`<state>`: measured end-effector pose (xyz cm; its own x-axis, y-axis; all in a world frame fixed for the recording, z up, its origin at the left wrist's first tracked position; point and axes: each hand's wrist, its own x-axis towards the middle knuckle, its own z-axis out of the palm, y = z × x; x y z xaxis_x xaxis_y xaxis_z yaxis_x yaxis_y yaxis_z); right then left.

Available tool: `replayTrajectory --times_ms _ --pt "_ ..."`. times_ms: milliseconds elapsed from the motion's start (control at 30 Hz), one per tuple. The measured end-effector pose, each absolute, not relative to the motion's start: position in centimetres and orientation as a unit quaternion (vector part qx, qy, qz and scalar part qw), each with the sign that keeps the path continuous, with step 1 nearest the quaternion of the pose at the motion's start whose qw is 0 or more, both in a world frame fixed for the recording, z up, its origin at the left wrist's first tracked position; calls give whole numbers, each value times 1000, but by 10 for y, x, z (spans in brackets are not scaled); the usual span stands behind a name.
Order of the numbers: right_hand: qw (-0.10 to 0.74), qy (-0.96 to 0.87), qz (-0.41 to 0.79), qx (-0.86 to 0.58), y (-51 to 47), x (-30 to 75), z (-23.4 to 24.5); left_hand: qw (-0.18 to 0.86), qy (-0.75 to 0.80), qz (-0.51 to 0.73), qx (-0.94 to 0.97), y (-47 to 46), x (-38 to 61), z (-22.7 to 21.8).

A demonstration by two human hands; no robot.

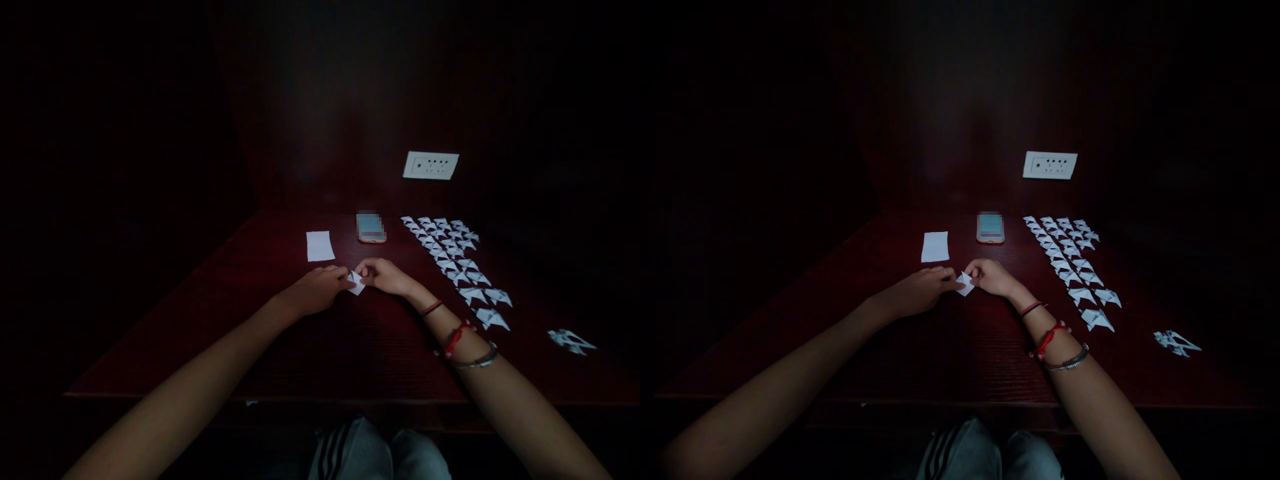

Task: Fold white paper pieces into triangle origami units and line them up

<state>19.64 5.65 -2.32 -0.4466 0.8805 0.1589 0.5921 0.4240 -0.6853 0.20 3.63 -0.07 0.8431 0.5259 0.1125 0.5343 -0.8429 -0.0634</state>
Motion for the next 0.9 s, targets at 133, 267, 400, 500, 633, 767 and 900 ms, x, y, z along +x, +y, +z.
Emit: replayTrajectory --times_ms 133,267,400,500,633,767,900 --pt "278 -805 285 -441 57 196 -24 45 -279 -45 -958 35 2 0" --pt "281 -828 242 -420 54 196 -20 43 -279 -48 -958 35 1 -1" --pt "295 -844 185 -408 52 196 -17 32 -262 -57 -963 41 -2 -1" --pt "290 -849 149 -415 51 197 -16 21 -244 -64 -967 46 -6 -1" --pt "267 -873 107 -394 50 200 -13 9 -233 -72 -970 51 -10 -1" --pt "248 -890 93 -372 50 201 -12 1 -222 -74 -972 55 -11 -2" --pt "244 -895 100 -360 49 201 -12 11 -222 -80 -972 54 -9 -4"
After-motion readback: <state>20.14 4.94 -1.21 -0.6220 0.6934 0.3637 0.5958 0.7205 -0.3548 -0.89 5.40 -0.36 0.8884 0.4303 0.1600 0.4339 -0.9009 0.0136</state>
